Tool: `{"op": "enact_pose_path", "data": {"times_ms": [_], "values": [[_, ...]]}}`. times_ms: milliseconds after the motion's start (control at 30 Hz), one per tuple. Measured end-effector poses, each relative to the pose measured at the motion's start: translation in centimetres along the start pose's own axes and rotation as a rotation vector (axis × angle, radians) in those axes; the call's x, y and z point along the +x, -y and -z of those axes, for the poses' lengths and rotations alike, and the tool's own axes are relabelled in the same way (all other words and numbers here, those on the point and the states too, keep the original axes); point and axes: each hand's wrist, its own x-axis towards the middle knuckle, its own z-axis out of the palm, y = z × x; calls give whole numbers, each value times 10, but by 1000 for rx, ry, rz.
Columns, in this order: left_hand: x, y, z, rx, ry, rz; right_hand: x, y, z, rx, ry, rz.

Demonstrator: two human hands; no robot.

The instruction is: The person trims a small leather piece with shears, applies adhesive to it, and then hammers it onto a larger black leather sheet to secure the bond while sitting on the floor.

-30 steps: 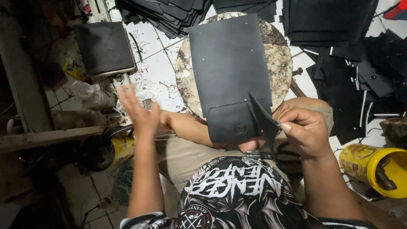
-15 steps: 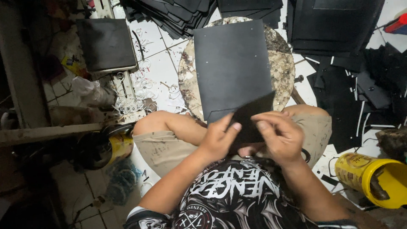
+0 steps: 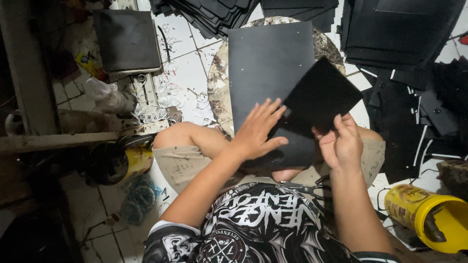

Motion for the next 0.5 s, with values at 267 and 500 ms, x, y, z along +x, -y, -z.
{"op": "enact_pose_path", "data": {"times_ms": [267,500], "values": [[-13,83,65,565,-75,229,18,-12,10,64,4,-44],[-47,74,105,44,-587,449,36,-32,25,-45,81,-46]]}}
